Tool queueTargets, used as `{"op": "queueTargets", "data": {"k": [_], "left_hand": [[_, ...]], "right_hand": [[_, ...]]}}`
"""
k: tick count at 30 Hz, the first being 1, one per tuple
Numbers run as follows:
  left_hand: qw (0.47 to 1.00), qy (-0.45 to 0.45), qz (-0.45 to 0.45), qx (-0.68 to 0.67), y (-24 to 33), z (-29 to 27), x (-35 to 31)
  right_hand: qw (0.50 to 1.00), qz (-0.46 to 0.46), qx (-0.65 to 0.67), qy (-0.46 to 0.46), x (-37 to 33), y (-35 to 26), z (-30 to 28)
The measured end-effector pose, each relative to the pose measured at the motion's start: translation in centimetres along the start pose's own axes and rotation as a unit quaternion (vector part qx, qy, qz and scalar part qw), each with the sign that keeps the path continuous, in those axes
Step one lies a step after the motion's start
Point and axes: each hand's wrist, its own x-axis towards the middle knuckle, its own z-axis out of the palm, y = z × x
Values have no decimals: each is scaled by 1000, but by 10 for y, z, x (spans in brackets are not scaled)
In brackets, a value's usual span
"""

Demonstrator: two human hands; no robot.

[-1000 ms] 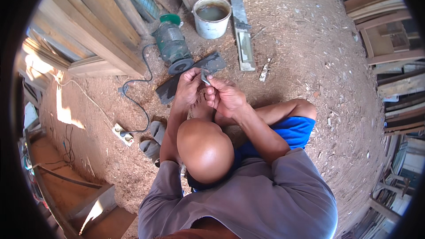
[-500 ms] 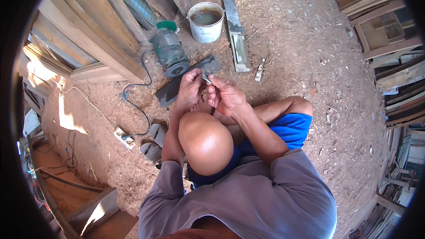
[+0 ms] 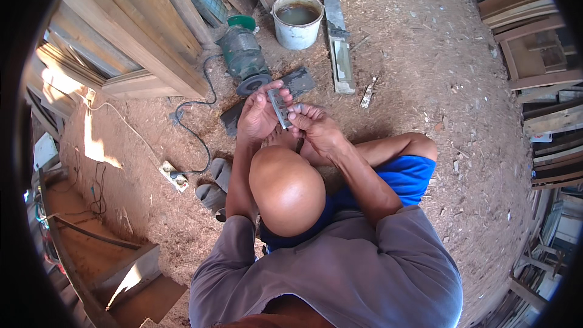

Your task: The person sharpens small metal hinge parts using a bench grinder, dipping the metal into a bucket of water to cool it down between grinding sessions.

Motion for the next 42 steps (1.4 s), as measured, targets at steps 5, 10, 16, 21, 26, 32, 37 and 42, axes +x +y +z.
{"op": "queueTargets", "data": {"k": [5, 10, 16, 21, 26, 32, 37, 42], "left_hand": [[996, -29, -38, -78, -3, 5, -9], [999, 12, -10, -43, -26, -17, -14], [998, 26, -36, -43, -11, 1, -4], [998, 31, -43, -38, -7, 7, -1], [997, 43, -50, -35, -9, 6, -2], [996, 66, -48, -36, -7, 6, -7], [996, 65, -50, -21, -7, -2, -7], [996, 71, -58, -24, -8, -1, -7]], "right_hand": [[999, 12, 31, 13, 7, 11, 3], [998, 19, 33, 45, 4, 14, -2], [997, 49, 63, 14, 6, 10, 1], [992, 60, 109, 11, 10, 7, -2], [991, 60, 118, 6, 9, 8, -2], [996, 70, 58, 0, 8, 10, -5], [994, 83, 75, -13, 5, 13, -6], [994, 79, 74, -6, 6, 14, -8]]}}
